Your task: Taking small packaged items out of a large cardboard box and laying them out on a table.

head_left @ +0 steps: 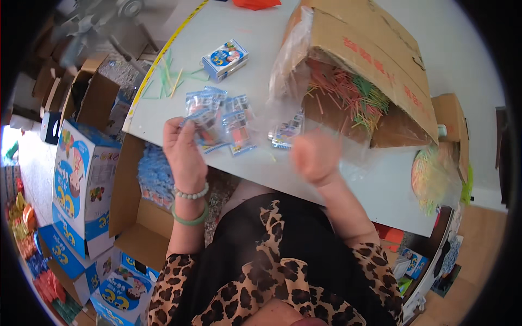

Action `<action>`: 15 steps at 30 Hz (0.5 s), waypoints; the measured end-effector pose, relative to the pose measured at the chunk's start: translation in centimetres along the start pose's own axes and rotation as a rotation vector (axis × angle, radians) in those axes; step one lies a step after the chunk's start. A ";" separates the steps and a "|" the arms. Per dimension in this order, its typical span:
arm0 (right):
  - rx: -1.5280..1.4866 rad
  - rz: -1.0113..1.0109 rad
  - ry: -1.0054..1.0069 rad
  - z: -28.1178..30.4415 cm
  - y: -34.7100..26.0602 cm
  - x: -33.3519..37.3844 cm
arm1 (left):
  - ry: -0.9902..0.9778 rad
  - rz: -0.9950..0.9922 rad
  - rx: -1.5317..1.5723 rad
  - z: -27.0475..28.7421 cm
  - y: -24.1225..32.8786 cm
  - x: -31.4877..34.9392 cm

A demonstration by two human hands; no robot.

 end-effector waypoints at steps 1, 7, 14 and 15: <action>0.006 -0.035 0.295 2.3 2.6 0.1 | -0.079 0.073 0.015 -1.4 -0.4 0.9; 0.263 -0.625 0.007 3.6 9.1 -1.2 | -0.179 0.213 0.147 -6.1 -2.0 4.5; -1.427 -0.934 -0.614 -7.4 -1.1 2.2 | -0.406 0.129 -0.046 -8.5 0.1 8.6; -1.441 -0.923 -0.622 -7.7 -1.1 2.6 | -0.400 0.119 -0.060 -8.2 0.3 8.8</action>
Point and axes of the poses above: each hand's wrist, its own x-axis away from the middle knuckle, its own z-axis out of the back of the hand, y = z × x, the point moved 7 cm from there along -x, towards the middle knuckle, and after that the axes turned 10 degrees about -z, right-handed, at the moved point
